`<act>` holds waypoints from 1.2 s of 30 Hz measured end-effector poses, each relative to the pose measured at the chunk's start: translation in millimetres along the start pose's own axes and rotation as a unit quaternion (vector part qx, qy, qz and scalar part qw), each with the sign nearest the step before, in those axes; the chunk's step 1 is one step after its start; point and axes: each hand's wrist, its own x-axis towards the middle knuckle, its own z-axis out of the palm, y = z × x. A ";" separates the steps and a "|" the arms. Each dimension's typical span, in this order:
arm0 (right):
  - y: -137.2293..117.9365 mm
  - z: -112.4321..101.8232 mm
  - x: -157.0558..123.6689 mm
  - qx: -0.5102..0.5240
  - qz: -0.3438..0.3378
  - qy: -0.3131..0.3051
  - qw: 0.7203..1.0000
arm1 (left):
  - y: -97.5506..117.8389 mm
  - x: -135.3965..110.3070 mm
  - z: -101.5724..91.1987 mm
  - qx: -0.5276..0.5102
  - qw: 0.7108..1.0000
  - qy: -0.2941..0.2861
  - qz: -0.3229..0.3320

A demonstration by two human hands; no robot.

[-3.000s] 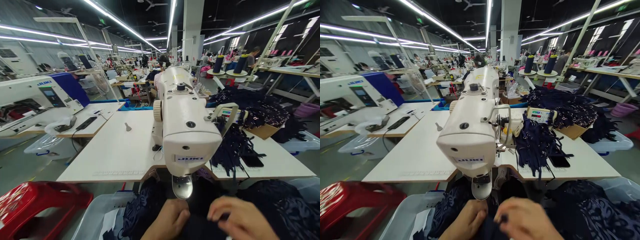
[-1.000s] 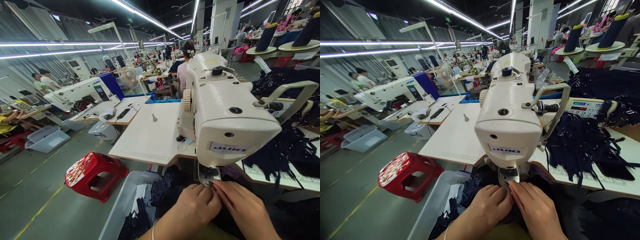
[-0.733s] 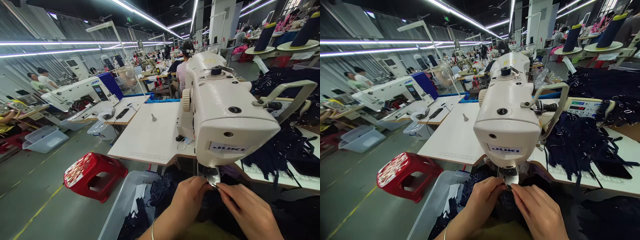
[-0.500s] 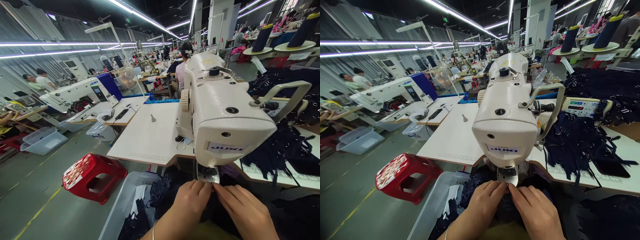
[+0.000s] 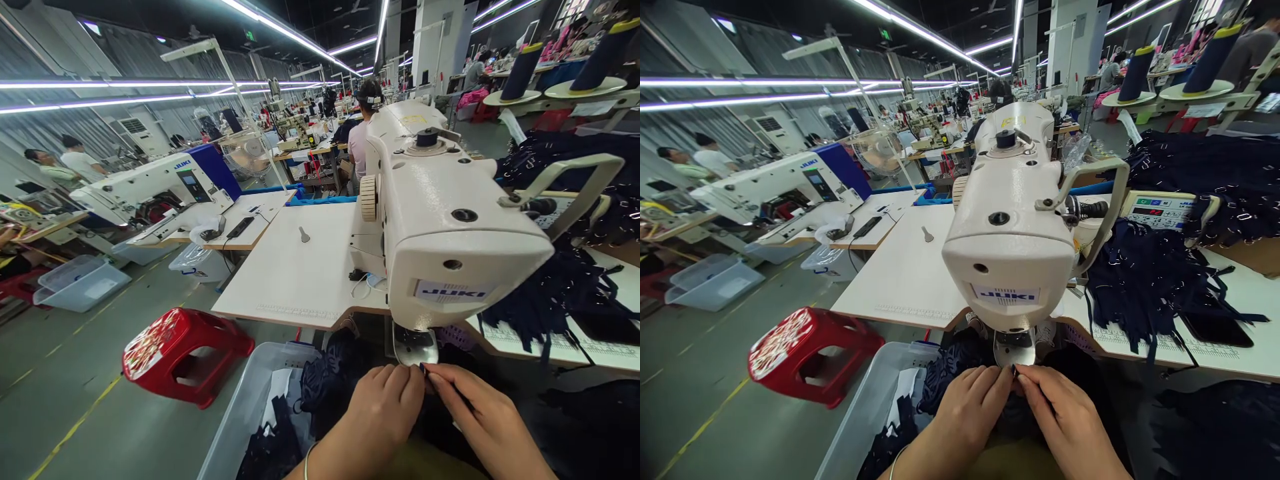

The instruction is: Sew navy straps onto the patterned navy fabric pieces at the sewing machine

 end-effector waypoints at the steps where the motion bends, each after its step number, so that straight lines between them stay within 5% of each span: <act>1: -0.4 -2.0 -0.5 0.018 0.018 -0.020 0.999 | 0.3 -0.1 2.0 -0.005 1.000 0.011 -0.015; 6: 1.5 -6.5 -1.5 0.059 0.113 -0.099 0.987 | 2.3 2.6 4.4 -0.040 0.998 0.019 -0.051; 11: 1.5 -6.4 2.6 0.015 0.038 -0.032 0.999 | 4.6 2.3 4.2 -0.059 0.996 -0.001 -0.066; 16: -1.3 -8.8 5.2 -0.040 0.115 0.055 0.991 | 8.9 0.2 8.7 -0.065 0.996 0.015 -0.061; 20: 1.7 -17.0 3.7 0.004 0.116 -0.016 0.993 | 5.8 -0.9 7.1 -0.083 0.994 0.020 -0.063; 25: 4.0 -29.3 0.0 -0.018 0.000 -0.166 0.986 | -0.8 -2.3 -0.7 -0.093 0.990 -0.071 -0.080; 30: 9.1 -22.5 -8.3 -0.039 -0.064 -0.187 0.980 | -0.7 -3.5 1.8 -0.151 0.971 -0.157 -0.101; 33: 19.4 -16.6 -15.1 -0.013 -0.023 -0.181 0.983 | -6.2 -7.0 12.5 -0.163 0.961 -0.184 -0.124; 36: 32.2 -13.5 -19.1 0.024 0.089 -0.150 0.984 | -16.8 -11.7 21.9 -0.146 0.954 -0.178 -0.195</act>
